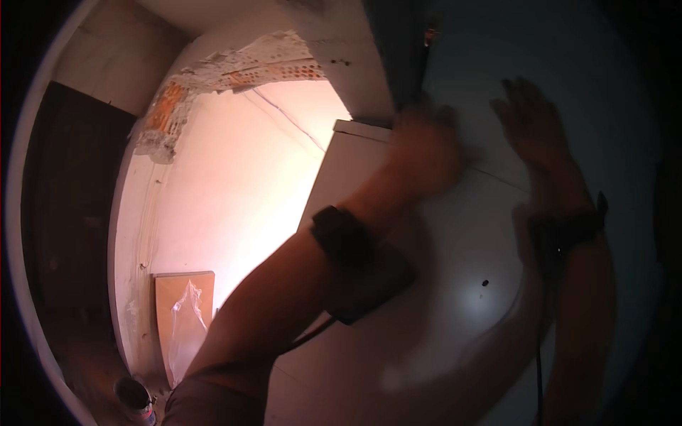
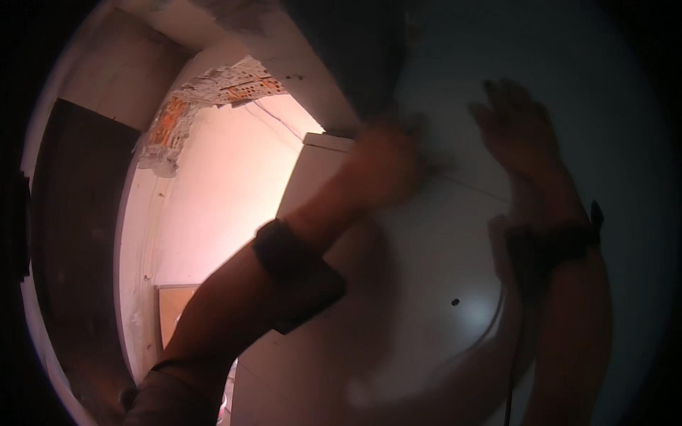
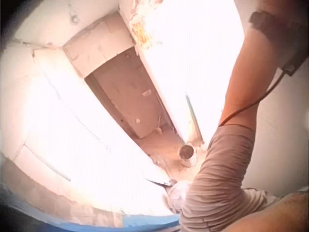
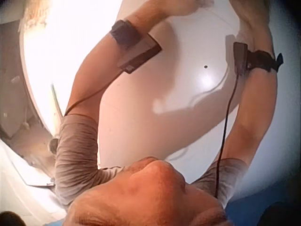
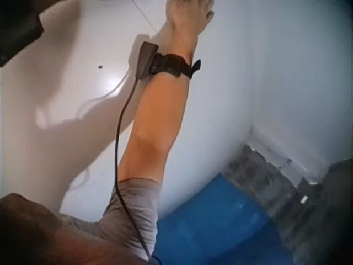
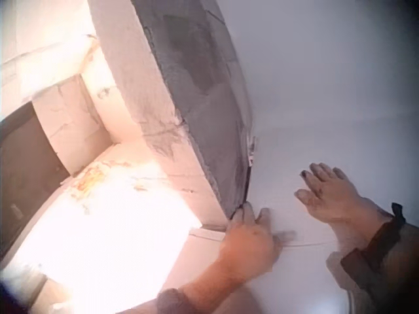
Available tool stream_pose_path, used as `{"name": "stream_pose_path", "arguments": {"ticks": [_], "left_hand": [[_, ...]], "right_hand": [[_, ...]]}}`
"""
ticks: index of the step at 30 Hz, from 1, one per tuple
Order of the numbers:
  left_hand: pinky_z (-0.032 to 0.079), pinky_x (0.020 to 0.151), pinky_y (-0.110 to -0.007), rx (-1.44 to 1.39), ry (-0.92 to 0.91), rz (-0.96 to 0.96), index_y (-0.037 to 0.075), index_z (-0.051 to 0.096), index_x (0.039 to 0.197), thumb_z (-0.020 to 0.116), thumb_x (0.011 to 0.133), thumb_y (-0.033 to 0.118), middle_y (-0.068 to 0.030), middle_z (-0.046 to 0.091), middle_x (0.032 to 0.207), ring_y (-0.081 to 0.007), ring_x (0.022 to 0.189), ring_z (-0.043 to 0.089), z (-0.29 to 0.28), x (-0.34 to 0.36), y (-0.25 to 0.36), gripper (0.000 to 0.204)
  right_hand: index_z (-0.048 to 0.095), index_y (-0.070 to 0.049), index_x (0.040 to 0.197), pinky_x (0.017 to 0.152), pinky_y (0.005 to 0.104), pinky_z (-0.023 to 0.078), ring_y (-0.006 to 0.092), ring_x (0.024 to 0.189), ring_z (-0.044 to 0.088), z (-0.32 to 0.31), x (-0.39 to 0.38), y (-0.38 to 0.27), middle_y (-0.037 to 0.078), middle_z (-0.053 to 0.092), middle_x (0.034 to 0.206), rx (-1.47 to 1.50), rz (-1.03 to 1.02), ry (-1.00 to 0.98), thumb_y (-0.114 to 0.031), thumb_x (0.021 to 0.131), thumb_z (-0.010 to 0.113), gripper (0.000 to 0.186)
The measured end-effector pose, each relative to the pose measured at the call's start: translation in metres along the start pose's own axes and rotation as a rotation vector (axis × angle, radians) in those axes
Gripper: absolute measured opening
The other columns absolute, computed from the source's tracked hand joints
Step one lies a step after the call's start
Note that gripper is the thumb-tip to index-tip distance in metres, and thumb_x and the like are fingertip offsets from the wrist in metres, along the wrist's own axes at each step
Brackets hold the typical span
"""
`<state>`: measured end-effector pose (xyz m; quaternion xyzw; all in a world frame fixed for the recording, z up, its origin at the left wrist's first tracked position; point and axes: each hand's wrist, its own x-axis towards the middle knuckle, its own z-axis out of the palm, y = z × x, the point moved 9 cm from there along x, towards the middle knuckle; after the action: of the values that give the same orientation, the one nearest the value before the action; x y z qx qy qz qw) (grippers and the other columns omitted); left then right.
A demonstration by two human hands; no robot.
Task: Positioning and tapping a wall panel into place, then applying mortar to the edges with a trowel.
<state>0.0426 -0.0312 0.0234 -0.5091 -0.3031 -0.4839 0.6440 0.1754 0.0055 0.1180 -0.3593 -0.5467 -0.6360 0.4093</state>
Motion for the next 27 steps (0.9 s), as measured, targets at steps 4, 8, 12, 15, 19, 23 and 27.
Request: {"name": "stream_pose_path", "arguments": {"ticks": [4,8,12,15,19,23,27], "left_hand": [[0.05,0.084,-0.043,0.041,-0.091,0.187,0.005,0.072,0.087,0.058,0.081,0.015,-0.0149,0.065,0.098,-0.0349,0.097,0.061,-0.002,0.006,-0.014,0.017],[0.047,0.097,-0.043,0.164,-0.399,0.224,0.001,0.062,0.117,0.057,0.089,0.019,-0.0221,0.059,0.127,-0.0359,0.112,0.059,0.013,0.018,-0.026,0.034],[0.049,0.096,-0.039,-0.116,-0.307,0.122,-0.004,0.058,0.125,0.065,0.09,0.021,-0.0245,0.063,0.121,-0.032,0.112,0.063,-0.008,0.012,-0.035,0.042],[0.052,0.089,-0.035,-0.298,-0.364,-0.22,-0.004,0.055,0.13,0.074,0.086,0.019,-0.0235,0.068,0.11,-0.0253,0.107,0.067,-0.017,0.01,-0.043,0.053],[0.051,0.084,-0.039,-0.218,-0.387,-0.257,-0.006,0.055,0.121,0.075,0.083,0.022,-0.0227,0.068,0.106,-0.0264,0.099,0.068,-0.017,0.019,-0.013,0.052],[0.049,0.085,-0.036,-0.327,-0.355,-0.405,-0.009,0.052,0.127,0.07,0.086,0.019,-0.0218,0.066,0.108,-0.0242,0.095,0.063,-0.01,0.02,-0.015,0.053],[0.048,0.084,-0.034,-0.347,-0.324,-0.529,-0.013,0.046,0.134,0.067,0.088,0.018,-0.0198,0.065,0.111,-0.023,0.092,0.059,0.0,0.013,-0.031,0.059]], "right_hand": [[0.043,-0.014,0.147,0.118,0.0485,0.021,0.0317,0.145,0.027,0.024,0.019,0.029,0.013,0.03,0.158,0.123,-0.049,0.137,-0.044,0.102,0.037,0.054],[0.052,-0.012,0.139,0.115,0.0488,0.028,0.0308,0.142,0.034,0.021,0.012,0.037,0.014,0.04,0.152,0.107,-0.111,0.209,-0.036,0.101,0.04,0.046],[0.068,-0.01,0.114,0.098,0.0499,0.045,0.0318,0.127,0.05,-0.001,0.009,0.016,0.013,0.056,0.138,0.233,-0.098,0.267,-0.033,0.094,0.049,0.036],[0.057,-0.006,0.13,0.105,0.0519,0.035,0.0312,0.132,0.044,-0.01,-0.011,-0.013,0.014,0.051,0.141,0.371,0.094,0.354,-0.039,0.099,0.044,0.047],[0.053,-0.005,0.134,0.111,0.053,0.027,0.0299,0.138,0.037,-0.014,-0.034,-0.009,0.013,0.045,0.146,0.469,0.141,0.374,-0.039,0.098,0.045,0.05],[0.053,-0.004,0.135,0.112,0.0544,0.026,0.0295,0.138,0.037,-0.028,-0.042,0.007,0.013,0.047,0.142,0.596,0.14,0.368,-0.037,0.097,0.05,0.05],[0.053,-0.005,0.135,0.112,0.0543,0.026,0.0289,0.138,0.038,-0.063,-0.039,0.012,0.013,0.049,0.14,0.67,0.094,0.419,-0.037,0.096,0.052,0.05]]}}
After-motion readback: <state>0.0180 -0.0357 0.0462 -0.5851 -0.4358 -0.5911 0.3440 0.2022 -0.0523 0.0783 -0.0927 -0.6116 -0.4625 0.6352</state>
